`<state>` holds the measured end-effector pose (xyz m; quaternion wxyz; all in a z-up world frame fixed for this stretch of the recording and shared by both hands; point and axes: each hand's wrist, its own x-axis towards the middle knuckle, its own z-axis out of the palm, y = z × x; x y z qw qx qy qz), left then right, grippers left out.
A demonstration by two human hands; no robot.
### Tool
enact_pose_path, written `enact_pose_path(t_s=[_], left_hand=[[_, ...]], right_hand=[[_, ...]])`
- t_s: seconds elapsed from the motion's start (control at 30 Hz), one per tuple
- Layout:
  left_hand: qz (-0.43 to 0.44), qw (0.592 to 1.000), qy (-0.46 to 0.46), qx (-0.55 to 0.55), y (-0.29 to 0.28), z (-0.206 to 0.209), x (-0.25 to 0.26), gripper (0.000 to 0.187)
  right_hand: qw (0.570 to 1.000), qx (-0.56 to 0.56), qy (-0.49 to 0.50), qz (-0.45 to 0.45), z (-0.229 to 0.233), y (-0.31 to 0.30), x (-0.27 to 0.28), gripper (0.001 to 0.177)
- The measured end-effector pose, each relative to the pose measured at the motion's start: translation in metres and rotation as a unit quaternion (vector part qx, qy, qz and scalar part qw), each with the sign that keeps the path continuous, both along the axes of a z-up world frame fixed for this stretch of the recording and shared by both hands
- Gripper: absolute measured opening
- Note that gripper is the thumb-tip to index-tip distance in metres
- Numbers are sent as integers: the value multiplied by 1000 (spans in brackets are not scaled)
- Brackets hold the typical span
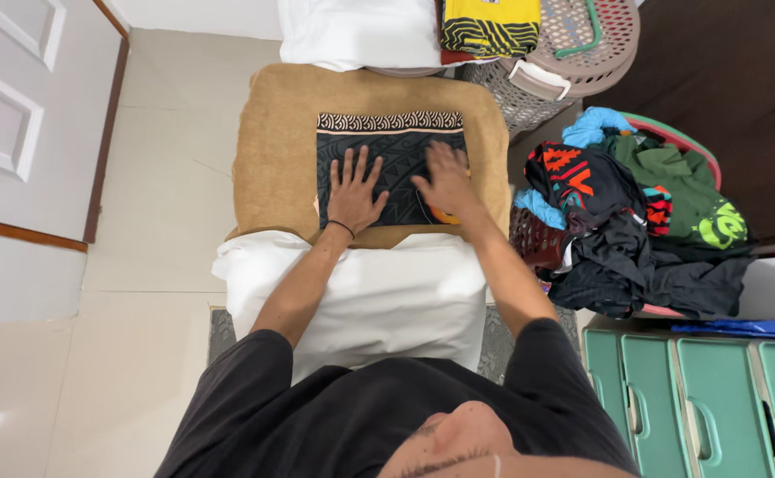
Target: The person folds several pieces of clothing on a bed. They smooth and fold a yellow item, then a black tank top, and finally a black basketball jersey, placing each folded item on a growing stack.
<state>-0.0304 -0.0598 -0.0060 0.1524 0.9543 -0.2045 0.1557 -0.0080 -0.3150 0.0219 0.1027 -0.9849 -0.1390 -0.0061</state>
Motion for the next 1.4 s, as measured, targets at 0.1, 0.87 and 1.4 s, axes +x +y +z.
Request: enact_pose_path(t_s=[0.1, 0.87, 1.4], left_hand=[[-10, 999, -41, -28, -9, -2, 7, 69], [35, 993, 109, -8, 9, -12, 103, 70], [86, 979, 181, -29, 22, -37, 119, 73]], right_hand=[[993, 31, -61, 93, -2, 41, 25, 76], [998, 31, -58, 21, -52, 42, 101, 68], [982, 61, 2, -178, -61, -6, 102, 74]])
